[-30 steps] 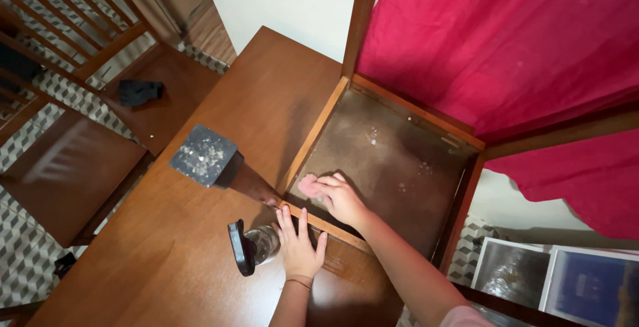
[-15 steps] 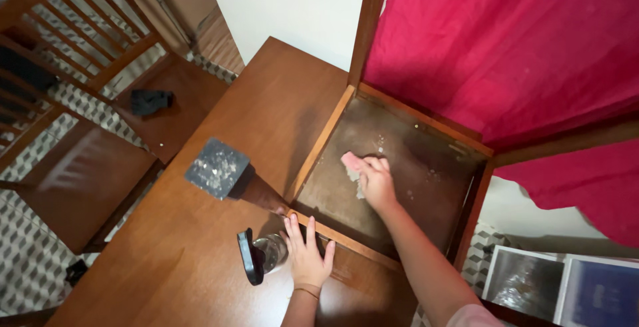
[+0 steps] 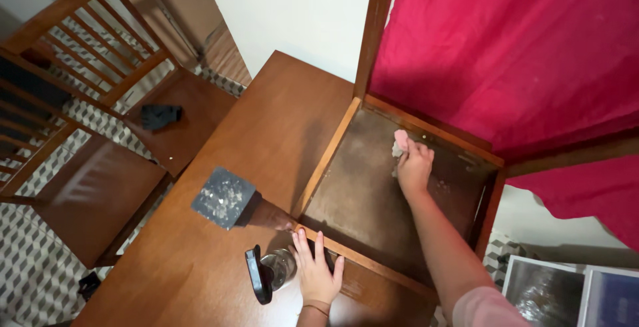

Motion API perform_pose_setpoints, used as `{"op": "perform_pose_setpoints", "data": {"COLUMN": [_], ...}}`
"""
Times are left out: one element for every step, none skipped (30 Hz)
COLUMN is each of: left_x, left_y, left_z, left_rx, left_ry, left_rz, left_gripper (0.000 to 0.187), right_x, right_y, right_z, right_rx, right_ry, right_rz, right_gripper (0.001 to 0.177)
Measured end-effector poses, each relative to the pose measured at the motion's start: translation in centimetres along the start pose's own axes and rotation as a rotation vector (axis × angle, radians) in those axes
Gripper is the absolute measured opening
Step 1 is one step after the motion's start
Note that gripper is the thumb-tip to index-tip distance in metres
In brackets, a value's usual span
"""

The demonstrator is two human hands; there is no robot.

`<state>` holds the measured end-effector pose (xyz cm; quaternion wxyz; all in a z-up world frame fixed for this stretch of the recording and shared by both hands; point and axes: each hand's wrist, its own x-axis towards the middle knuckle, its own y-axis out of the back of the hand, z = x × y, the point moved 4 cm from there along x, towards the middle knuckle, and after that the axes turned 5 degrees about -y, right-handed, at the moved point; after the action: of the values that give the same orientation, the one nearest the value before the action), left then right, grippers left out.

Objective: The person cleans an overturned wooden chair placed on a dining table. They wipe the legs and underside with a pink cloth, spray a cleaning solution from a bottle onto the chair's base, and continue wiping the surface.

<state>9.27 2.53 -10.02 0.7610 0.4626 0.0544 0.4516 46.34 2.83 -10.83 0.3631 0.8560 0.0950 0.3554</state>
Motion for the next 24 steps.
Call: {"op": "perform_pose_setpoints", "data": {"left_x": [0.0, 0.0, 0.0, -0.1, -0.1, -0.1, -0.2, -0.2, -0.2, -0.2, -0.2, -0.2, -0.3, -0.3, -0.2, -0.2, -0.2, -0.2, -0.2, -0.2, -0.2, -0.1, -0.1, -0.2], "left_y": [0.0, -0.1, -0.2, -0.2, -0.3, -0.4, -0.4, -0.5, -0.5, -0.5, -0.5, -0.6, -0.6, -0.7, -0.6, -0.6, -0.6, -0.6, -0.6, -0.7, -0.6, -0.5, -0.6, -0.7], "left_z": [0.0, -0.1, -0.1, -0.2, -0.2, -0.2, -0.2, -0.2, -0.3, -0.4, -0.4, -0.5, -0.4, -0.4, -0.5, -0.5, -0.5, -0.6, -0.5, -0.5, -0.6, -0.7, -0.6, -0.7], "left_rx": [0.004, 0.008, 0.011, 0.011, 0.011, 0.011, 0.012, 0.014, 0.017, 0.011, 0.005, -0.002, -0.004, -0.006, -0.008, -0.01, -0.01, -0.011, -0.02, -0.029, -0.038, -0.031, -0.028, -0.025], "left_ry": [-0.002, -0.005, -0.007, -0.007, -0.007, -0.008, -0.006, -0.004, -0.003, 0.003, 0.008, 0.013, 0.008, 0.003, -0.001, -0.004, -0.006, -0.008, -0.006, -0.004, -0.002, 0.0, 0.005, 0.01], "left_rz": [-0.001, -0.002, -0.005, -0.01, -0.015, -0.021, -0.022, -0.023, -0.024, -0.03, -0.036, -0.041, -0.038, -0.035, -0.032, -0.032, -0.031, -0.03, -0.033, -0.037, -0.039, -0.043, -0.047, -0.052], "left_gripper": [0.079, 0.079, 0.079, 0.079, 0.079, 0.08, 0.079, 0.079, 0.079, 0.079, 0.079, 0.079, 0.079, 0.079, 0.08, 0.08, 0.08, 0.08, 0.08, 0.08, 0.08, 0.08, 0.08, 0.079], "right_x": [0.6, 1.1, 1.5, 1.9, 2.2, 2.4, 2.6, 2.9, 3.2, 3.5, 3.7, 3.9, 4.2, 4.5, 4.8, 5.1, 5.3, 5.5, 5.6, 5.8, 6.0, 6.1, 6.0, 5.9], "right_y": [-0.5, -1.2, -1.8, -2.4, -2.9, -3.6, -4.2, -4.7, -5.3, -5.9, -6.4, -6.9, -7.2, -7.5, -7.9, -8.2, -8.6, -8.9, -9.2, -9.4, -9.6, -9.9, -10.0, -10.1], "right_z": [0.0, -0.2, -0.5, -0.8, -1.1, -1.6, -2.2, -2.6, -3.1, -3.6, -4.0, -4.3, -4.5, -4.8, -5.3, -5.7, -5.9, -6.1, -6.3, -6.5, -6.7, -7.0, -6.9, -6.9], "right_rx": [0.008, 0.026, 0.041, 0.056, 0.068, 0.08, 0.093, 0.114, 0.137, 0.159, 0.171, 0.182, 0.192, 0.191, 0.189, 0.188, 0.2, 0.212, 0.223, 0.223, 0.223, 0.223, 0.213, 0.204], "right_ry": [-0.006, 0.002, 0.008, 0.014, 0.028, 0.043, 0.057, 0.05, 0.041, 0.032, 0.018, 0.005, -0.008, 0.015, 0.039, 0.063, 0.062, 0.062, 0.062, 0.069, 0.078, 0.086, 0.077, 0.068], "right_rz": [-0.002, -0.002, -0.003, -0.003, -0.005, -0.007, -0.008, -0.031, -0.053, -0.076, -0.109, -0.142, -0.176, -0.173, -0.169, -0.166, -0.172, -0.178, -0.185, -0.193, -0.201, -0.208, -0.227, -0.246], "right_gripper": [0.032, 0.03, 0.029, 0.028, 0.03, 0.033, 0.035, 0.036, 0.038, 0.039, 0.039, 0.039, 0.039, 0.039, 0.04, 0.04, 0.041, 0.041, 0.042, 0.042, 0.043, 0.043, 0.042, 0.041]}}
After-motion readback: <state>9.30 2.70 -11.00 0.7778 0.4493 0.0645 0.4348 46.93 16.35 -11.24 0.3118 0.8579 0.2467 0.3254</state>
